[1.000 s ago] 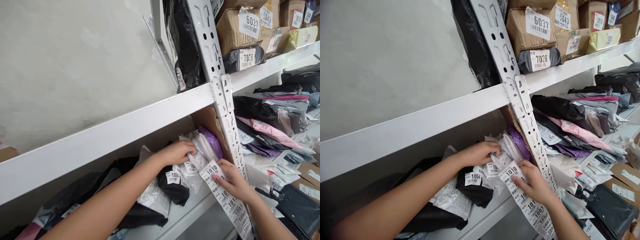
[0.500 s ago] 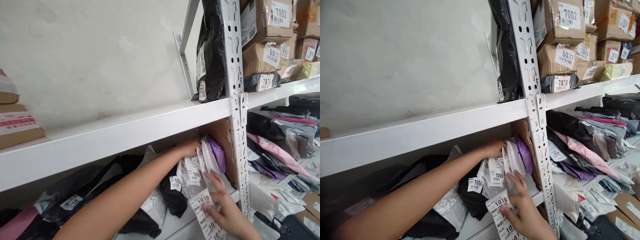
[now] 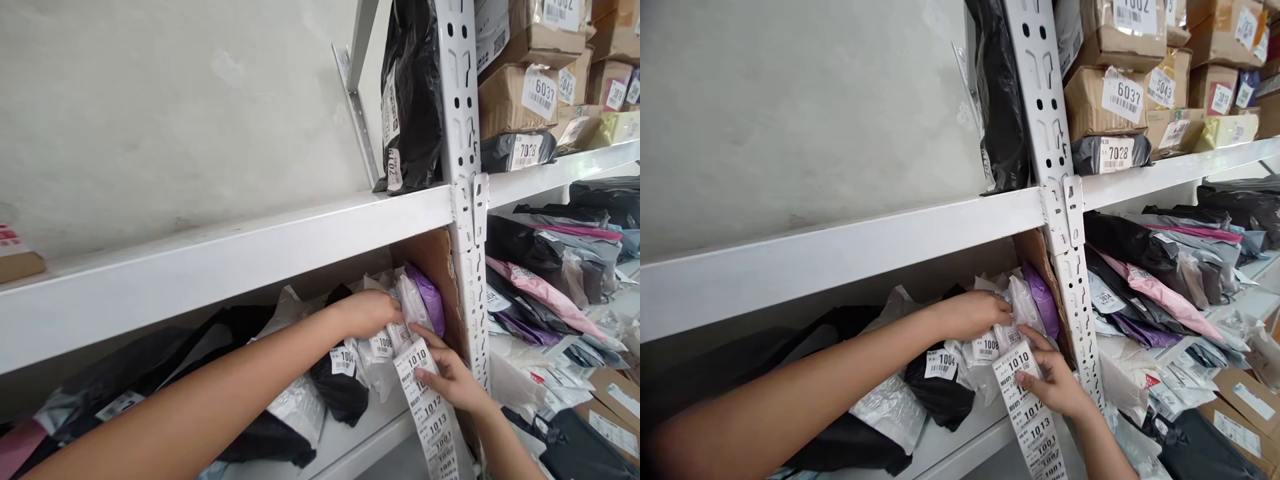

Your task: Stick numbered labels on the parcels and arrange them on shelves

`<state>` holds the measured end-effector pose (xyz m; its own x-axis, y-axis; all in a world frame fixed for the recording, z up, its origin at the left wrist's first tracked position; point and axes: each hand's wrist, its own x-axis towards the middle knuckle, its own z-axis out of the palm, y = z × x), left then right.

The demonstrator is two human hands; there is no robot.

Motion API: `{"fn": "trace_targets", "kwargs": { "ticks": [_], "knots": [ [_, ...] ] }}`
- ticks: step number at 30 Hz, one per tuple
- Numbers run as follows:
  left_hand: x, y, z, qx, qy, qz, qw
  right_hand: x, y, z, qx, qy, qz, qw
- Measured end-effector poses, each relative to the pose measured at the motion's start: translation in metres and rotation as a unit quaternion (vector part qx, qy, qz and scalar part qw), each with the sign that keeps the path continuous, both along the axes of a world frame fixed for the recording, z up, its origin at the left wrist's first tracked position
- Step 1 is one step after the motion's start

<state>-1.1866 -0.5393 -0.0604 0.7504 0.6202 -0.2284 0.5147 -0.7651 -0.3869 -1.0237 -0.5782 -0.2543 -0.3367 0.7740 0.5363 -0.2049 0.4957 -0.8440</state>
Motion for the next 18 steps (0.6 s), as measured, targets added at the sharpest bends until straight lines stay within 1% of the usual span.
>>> {"fn": "trace_targets", "kwargs": {
  "ticks": [2, 3, 5, 7, 9, 11, 13, 15, 18],
  "knots": [
    [0.004, -0.004, -0.003, 0.016, 0.043, 0.016, 0.999, 0.001, -0.005, 0.000, 0.013, 0.007, -0.013, 1.000],
    [0.006, -0.005, -0.004, 0.031, 0.057, 0.007, 0.998, 0.001, -0.007, 0.000, 0.025, 0.006, -0.026, 0.999],
    [0.009, -0.005, -0.005, 0.048, 0.042, -0.021, 0.998, 0.003, -0.012, -0.001, 0.057, -0.009, -0.057, 0.997],
    [0.010, -0.002, -0.003, 0.016, 0.023, -0.027, 0.999, 0.004, -0.016, -0.003, 0.091, -0.030, -0.076, 0.993],
    [0.011, 0.003, 0.002, -0.024, 0.011, 0.002, 1.000, 0.004, -0.017, -0.005, 0.108, -0.038, -0.079, 0.990],
    [0.015, 0.009, 0.007, -0.024, 0.000, 0.020, 0.999, 0.004, -0.016, -0.007, 0.104, -0.030, -0.083, 0.991],
    [0.023, 0.013, 0.011, 0.009, -0.003, 0.014, 1.000, 0.004, -0.016, -0.007, 0.091, -0.011, -0.092, 0.992],
    [0.031, 0.014, 0.011, 0.043, 0.014, 0.007, 0.999, 0.004, -0.016, -0.007, 0.082, 0.004, -0.100, 0.992],
    [0.038, 0.016, 0.008, 0.065, 0.033, 0.029, 0.997, 0.003, -0.017, -0.005, 0.092, -0.019, -0.115, 0.989]
  ]
}}
